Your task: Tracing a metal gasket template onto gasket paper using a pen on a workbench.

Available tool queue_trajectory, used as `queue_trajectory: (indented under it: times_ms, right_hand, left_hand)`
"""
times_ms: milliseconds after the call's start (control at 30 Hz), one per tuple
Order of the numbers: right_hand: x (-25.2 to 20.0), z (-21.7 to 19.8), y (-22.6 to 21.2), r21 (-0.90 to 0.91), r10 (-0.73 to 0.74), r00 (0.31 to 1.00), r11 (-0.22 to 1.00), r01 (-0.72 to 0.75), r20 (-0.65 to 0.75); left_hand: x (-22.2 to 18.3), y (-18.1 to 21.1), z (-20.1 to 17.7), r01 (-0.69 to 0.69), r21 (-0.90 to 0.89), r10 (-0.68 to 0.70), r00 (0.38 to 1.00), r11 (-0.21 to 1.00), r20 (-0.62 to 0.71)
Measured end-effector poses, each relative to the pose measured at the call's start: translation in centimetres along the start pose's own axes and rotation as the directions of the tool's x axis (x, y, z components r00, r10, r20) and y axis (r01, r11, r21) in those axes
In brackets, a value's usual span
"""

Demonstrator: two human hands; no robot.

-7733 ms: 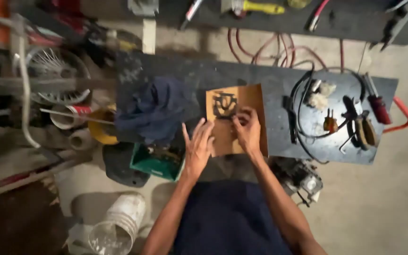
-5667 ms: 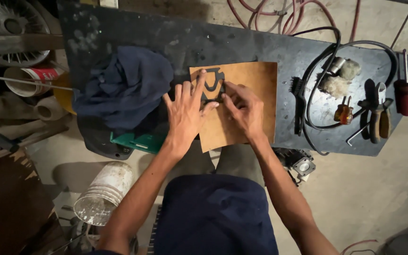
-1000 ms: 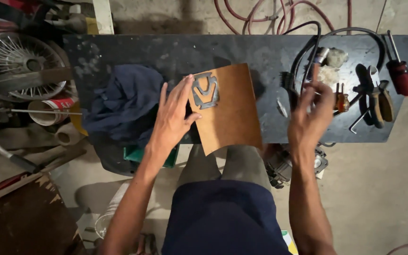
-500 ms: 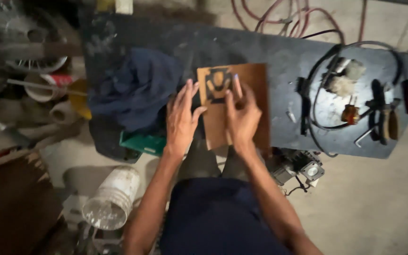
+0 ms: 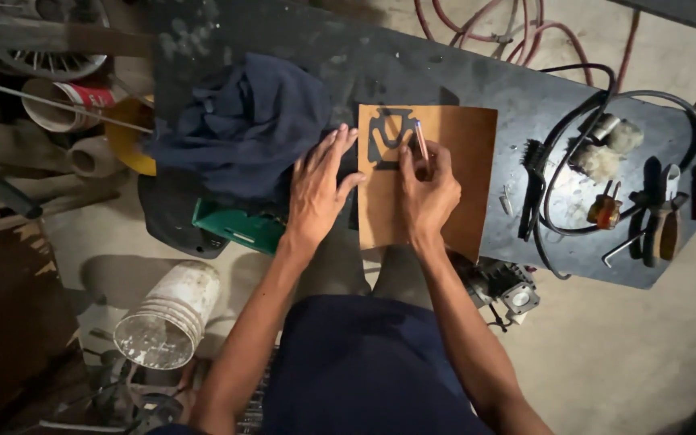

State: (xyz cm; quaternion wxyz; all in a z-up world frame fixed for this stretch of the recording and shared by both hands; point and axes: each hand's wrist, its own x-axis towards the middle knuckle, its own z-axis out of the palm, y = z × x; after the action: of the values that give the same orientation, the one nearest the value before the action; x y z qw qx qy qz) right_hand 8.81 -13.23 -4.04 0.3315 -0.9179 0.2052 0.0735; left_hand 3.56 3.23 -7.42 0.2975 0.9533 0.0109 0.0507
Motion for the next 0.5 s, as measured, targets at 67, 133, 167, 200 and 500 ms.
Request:
queue_trajectory:
  times_ms: [67,133,167,200,500]
  right_hand:
    - [0.1,-0.02,0.06,0.019,0.019,1.0,1.0,-0.019,0.003]
    - [0.23,-0.28,-0.24,0.041,0.018,1.0,0.999,-0.019,0.019]
    - [0.32,-0.38,-0.41,0.066,0.017,0.999,0.998,-0.019,0.035]
    - [0.3,-0.39,-0.3,0.065,0.017,0.999,0.998,-0.019,0.035]
    - [-0.07,-0.71,-0.72,0.065,0.002,0.999,0.998,-0.004,0.036]
  left_hand:
    - [0.01,-0.12,0.04,-0.001,0.0,0.001,1.0,1.0,0.023]
    - [0.09,0.04,-0.14,0.006,-0.006,-0.005,1.0,1.0,0.019]
    - [0.17,0.09,-0.23,0.01,-0.01,-0.01,1.0,1.0,0.014]
    - [0.16,0.08,-0.19,0.01,-0.011,-0.01,1.0,1.0,0.014]
    - [0.09,-0.09,-0.14,-0.004,0.027,0.004,1.0,1.0,0.009]
